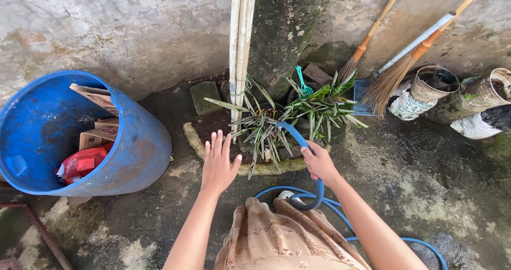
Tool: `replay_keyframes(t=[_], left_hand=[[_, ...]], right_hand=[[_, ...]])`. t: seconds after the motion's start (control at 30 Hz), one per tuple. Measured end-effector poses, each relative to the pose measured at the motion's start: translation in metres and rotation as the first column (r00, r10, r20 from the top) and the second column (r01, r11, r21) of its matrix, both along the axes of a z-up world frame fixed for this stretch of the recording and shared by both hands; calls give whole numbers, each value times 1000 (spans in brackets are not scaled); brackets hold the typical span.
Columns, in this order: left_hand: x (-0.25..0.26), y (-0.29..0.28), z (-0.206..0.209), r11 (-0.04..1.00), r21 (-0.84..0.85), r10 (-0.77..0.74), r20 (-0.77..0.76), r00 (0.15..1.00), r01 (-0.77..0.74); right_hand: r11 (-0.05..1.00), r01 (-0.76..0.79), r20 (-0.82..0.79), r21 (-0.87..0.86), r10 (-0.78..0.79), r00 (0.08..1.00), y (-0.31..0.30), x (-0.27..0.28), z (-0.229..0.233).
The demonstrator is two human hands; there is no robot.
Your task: Watering plants at the base of a tree using a blue garden hose
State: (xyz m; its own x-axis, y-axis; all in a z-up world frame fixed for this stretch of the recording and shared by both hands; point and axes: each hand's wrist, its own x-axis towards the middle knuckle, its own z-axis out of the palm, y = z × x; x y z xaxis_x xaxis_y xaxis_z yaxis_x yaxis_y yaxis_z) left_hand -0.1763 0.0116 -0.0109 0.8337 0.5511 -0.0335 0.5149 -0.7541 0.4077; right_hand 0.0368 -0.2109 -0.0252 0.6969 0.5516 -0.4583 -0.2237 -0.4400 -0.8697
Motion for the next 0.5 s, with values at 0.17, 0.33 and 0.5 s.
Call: replay_keyframes(t=[0.17, 0.33, 0.5], left_hand=[[0, -1, -3, 1000, 2, -3, -19, 1000, 3], [-5, -4, 2, 1000, -24, 6, -26, 1000, -7], [-16, -7, -7, 1000, 27, 1, -14, 1000, 0]], right_hand=[[999, -44, -23, -21, 43, 999, -1, -18, 22], [996, -81, -61, -31, 79, 995, -1, -24, 18], [989, -130, -67, -66, 125, 990, 2, -26, 14]])
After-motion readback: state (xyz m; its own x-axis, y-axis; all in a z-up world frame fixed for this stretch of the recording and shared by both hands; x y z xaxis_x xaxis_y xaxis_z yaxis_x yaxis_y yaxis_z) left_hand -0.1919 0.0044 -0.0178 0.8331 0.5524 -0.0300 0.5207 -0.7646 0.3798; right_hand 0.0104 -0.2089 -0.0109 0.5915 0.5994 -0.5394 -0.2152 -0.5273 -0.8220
